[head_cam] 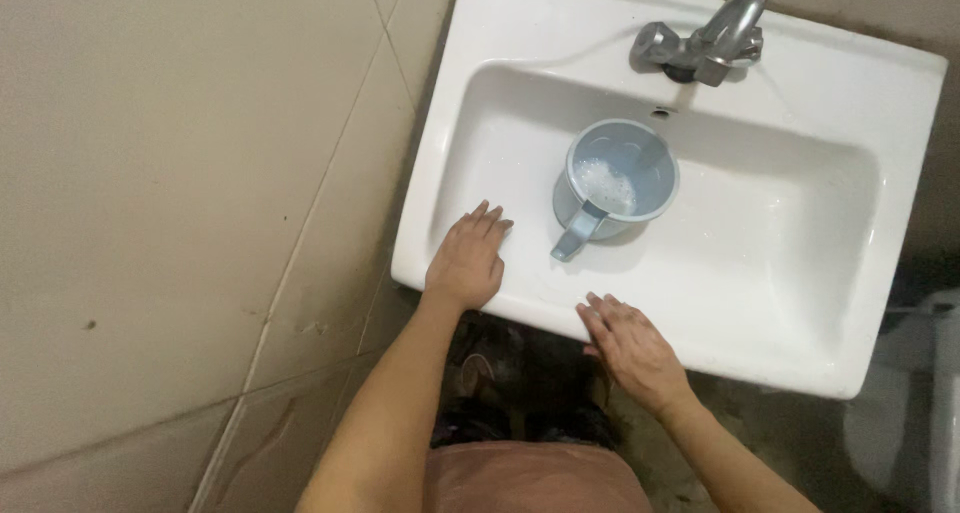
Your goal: The person cleans a bathroom sink using a sponge and soapy water from a mug. They scrub the sink basin, the faucet, and the surrounding tiled wall.
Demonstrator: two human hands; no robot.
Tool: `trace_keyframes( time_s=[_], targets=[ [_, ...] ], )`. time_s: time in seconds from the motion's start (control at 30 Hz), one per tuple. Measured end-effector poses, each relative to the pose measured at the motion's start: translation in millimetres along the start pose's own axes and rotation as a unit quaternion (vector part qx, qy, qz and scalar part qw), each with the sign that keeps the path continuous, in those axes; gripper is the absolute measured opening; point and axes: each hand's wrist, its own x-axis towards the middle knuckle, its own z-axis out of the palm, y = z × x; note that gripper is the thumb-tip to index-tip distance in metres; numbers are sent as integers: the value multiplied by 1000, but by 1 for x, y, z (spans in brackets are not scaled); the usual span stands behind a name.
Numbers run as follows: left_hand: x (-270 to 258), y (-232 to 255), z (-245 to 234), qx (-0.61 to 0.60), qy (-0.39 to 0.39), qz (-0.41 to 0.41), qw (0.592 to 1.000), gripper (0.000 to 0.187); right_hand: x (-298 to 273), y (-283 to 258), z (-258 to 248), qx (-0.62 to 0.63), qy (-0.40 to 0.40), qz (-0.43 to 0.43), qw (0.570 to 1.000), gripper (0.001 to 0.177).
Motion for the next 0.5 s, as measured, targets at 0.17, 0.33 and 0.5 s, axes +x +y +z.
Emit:
trace_keyframes(
  time_s=[0.17,0.33,0.5],
  targets=[
    [0,2,1,3,5,-13,1000,59,-48,45,-10,-8,-76,55,996,73],
    [1,3,-4,-46,-3,-38,998,61,-106,92,-29,-54,-113,86,988,78],
    [-4,13,-8,-90,37,-63,993,61,-139,125,-46,-71,-160,114,978,83]
  ],
)
